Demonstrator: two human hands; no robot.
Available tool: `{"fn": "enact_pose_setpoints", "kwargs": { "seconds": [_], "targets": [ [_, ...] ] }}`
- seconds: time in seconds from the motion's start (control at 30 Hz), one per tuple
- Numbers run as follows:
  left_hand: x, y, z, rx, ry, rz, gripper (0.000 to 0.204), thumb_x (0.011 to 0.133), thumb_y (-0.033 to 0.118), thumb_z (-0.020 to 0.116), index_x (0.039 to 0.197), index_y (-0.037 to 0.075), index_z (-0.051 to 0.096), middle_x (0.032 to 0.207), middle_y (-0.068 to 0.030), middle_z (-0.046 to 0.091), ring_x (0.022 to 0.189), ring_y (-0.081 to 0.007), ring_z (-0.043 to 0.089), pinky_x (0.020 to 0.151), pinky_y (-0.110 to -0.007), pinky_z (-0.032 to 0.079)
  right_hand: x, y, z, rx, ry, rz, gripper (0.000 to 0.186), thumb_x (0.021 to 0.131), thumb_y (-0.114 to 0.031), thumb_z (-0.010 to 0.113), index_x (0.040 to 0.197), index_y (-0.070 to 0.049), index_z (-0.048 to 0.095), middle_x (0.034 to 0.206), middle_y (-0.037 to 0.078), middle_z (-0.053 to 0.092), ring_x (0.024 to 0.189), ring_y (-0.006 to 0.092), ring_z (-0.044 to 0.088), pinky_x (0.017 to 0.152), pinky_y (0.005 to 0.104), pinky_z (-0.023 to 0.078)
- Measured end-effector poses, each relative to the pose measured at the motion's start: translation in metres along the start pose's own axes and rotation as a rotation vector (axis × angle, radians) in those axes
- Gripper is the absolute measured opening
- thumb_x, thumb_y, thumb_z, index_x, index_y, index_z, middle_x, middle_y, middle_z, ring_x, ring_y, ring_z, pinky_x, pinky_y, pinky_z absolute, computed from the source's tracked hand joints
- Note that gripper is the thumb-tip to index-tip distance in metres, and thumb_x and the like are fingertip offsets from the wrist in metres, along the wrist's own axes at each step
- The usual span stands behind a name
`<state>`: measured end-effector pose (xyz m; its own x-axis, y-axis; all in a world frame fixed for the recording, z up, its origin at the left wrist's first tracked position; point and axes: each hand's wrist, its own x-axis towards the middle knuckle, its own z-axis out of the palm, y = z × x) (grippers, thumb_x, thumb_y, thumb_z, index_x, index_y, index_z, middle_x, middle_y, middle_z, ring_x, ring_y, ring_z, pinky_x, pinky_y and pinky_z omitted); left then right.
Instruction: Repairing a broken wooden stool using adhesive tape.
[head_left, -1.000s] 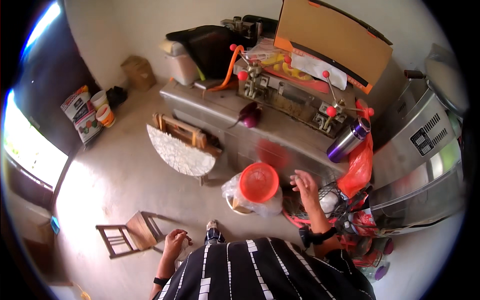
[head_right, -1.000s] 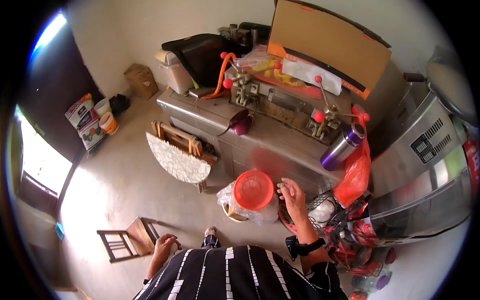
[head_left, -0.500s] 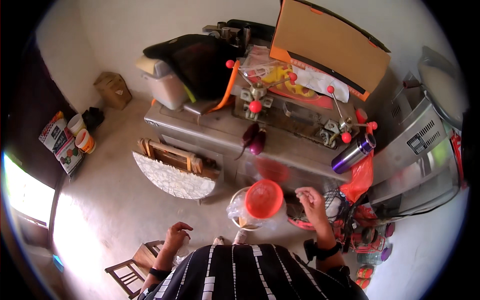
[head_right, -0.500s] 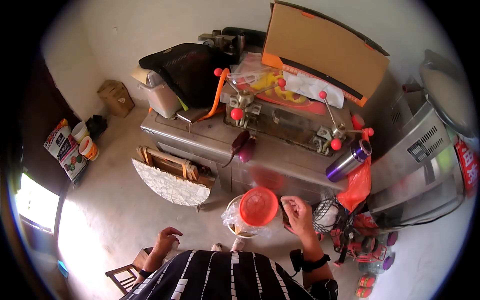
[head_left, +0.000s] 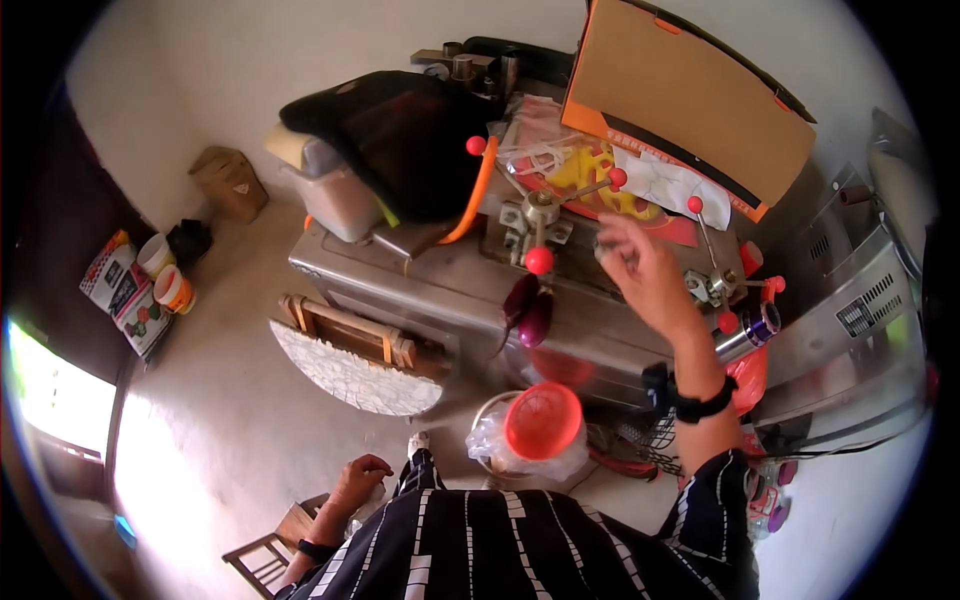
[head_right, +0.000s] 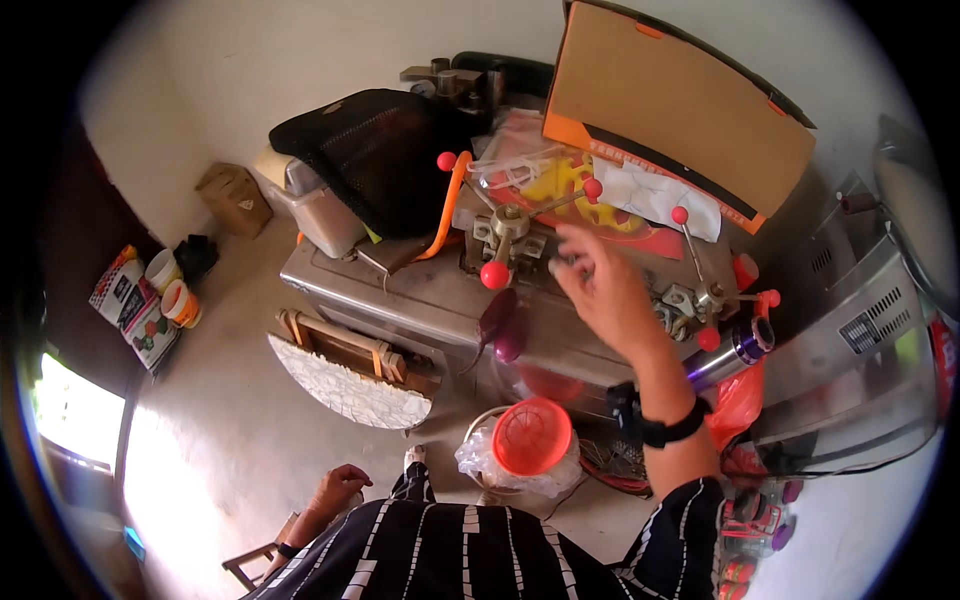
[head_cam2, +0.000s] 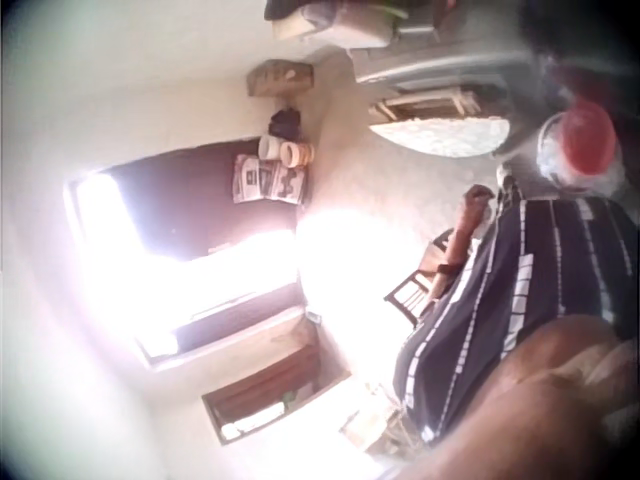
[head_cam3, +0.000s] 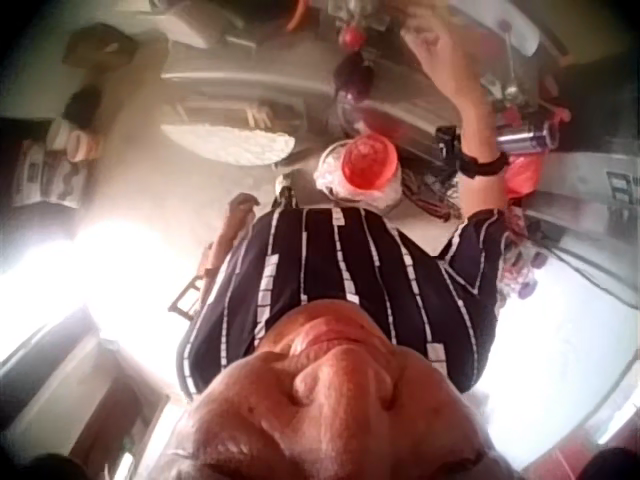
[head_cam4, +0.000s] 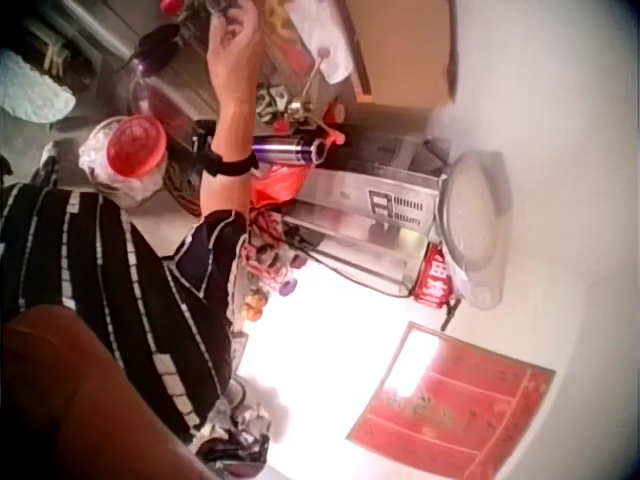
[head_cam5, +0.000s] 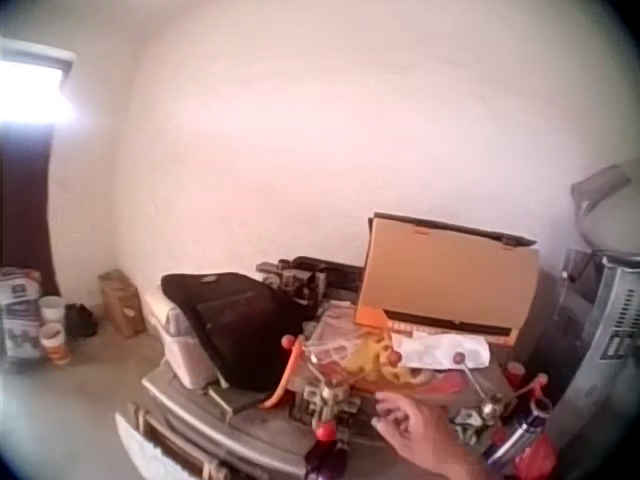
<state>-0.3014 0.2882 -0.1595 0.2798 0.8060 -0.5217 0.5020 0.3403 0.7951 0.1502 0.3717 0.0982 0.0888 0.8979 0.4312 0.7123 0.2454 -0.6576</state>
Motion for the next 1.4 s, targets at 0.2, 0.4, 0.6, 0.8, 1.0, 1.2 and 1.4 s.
{"fn": "enact_pose_setpoints", "kwargs": {
  "seconds": [0.2, 0.4, 0.6, 0.8, 1.0, 1.2, 1.4],
  "targets": [
    [0.057, 0.015, -0.043, 0.063, -0.075, 0.11, 0.015, 0.076, 0.01, 0.056, 0.085, 0.003, 0.064, 0.08, -0.008, 0.067, 0.074, -0.0151, 0.062, 0.069, -0.027, 0.048, 0.115, -0.005, 0.019, -0.521, -0.217, 0.086, 0.041, 0.08, -0.01, 0.058, 0.12, -0.006, 0.05, 0.101, 0.017, 0.061, 0.085, 0.0239, 0.061, 0.074, 0.0321, 0.048],
    [0.098, 0.022, -0.096, 0.033, -0.106, 0.035, 0.014, 0.075, 0.007, 0.055, 0.084, 0.001, 0.064, 0.081, -0.0087, 0.066, 0.073, -0.0143, 0.061, 0.067, -0.026, 0.048, 0.186, 0.035, 0.061, -0.853, -0.361, 0.062, 0.054, 0.073, -0.012, 0.062, 0.125, -0.011, 0.047, 0.116, 0.02, 0.053, 0.107, 0.0321, 0.052, 0.09, 0.0385, 0.042],
    [0.111, 0.014, -0.128, -0.04, -0.115, 0.017, 0.014, 0.075, 0.006, 0.054, 0.084, 0.0, 0.063, 0.081, -0.0088, 0.066, 0.074, -0.0134, 0.06, 0.066, -0.025, 0.047, 0.202, 0.071, 0.088, -0.789, -0.432, 0.204, 0.057, 0.07, -0.011, 0.063, 0.125, -0.014, 0.048, 0.117, 0.016, 0.054, 0.107, 0.0328, 0.052, 0.091, 0.0372, 0.041],
    [0.125, 0.015, -0.138, -0.012, -0.132, 0.007, 0.013, 0.075, 0.004, 0.053, 0.083, 0.0, 0.063, 0.08, -0.0084, 0.066, 0.073, -0.013, 0.06, 0.065, -0.025, 0.047, 0.217, 0.078, 0.084, -0.768, -0.455, 0.222, 0.032, 0.073, -0.012, 0.063, 0.104, -0.008, 0.058, 0.1, 0.015, 0.06, 0.091, 0.0315, 0.058, 0.076, 0.0387, 0.045],
    [0.143, 0.016, -0.139, -0.024, -0.103, 0.061, 0.012, 0.075, 0.004, 0.053, 0.082, 0.001, 0.063, 0.078, -0.0073, 0.066, 0.069, -0.0116, 0.059, 0.064, -0.024, 0.047, 0.219, 0.047, -0.001, -0.35, 0.246, 0.321, 0.028, 0.085, -0.025, 0.052, 0.086, 0.002, 0.06, 0.068, 0.013, 0.062, 0.061, 0.0174, 0.061, 0.057, 0.0311, 0.049],
    [0.143, 0.077, -0.136, -0.268, -0.147, 0.105, 0.021, 0.083, 0.014, 0.056, 0.098, -0.001, 0.057, 0.087, -0.0079, 0.065, 0.07, -0.0117, 0.056, 0.064, -0.024, 0.047, 0.162, -0.047, 0.0, 0.328, 0.382, 0.301, 0.016, 0.082, -0.009, 0.055, 0.096, -0.001, 0.059, 0.074, 0.006, 0.063, 0.063, 0.0115, 0.06, 0.06, 0.0264, 0.049],
    [0.122, 0.215, -0.127, -0.467, -0.644, 0.424, 0.076, 0.079, 0.053, 0.059, 0.128, 0.001, 0.034, 0.115, -0.0168, 0.053, 0.075, -0.0144, 0.054, 0.067, -0.025, 0.046, 0.072, -0.121, 0.092, 0.044, -0.327, -0.254, 0.017, 0.073, -0.011, 0.064, 0.086, -0.006, 0.055, 0.081, 0.01, 0.057, 0.074, 0.0286, 0.06, 0.063, 0.0352, 0.048]
  ]
}}
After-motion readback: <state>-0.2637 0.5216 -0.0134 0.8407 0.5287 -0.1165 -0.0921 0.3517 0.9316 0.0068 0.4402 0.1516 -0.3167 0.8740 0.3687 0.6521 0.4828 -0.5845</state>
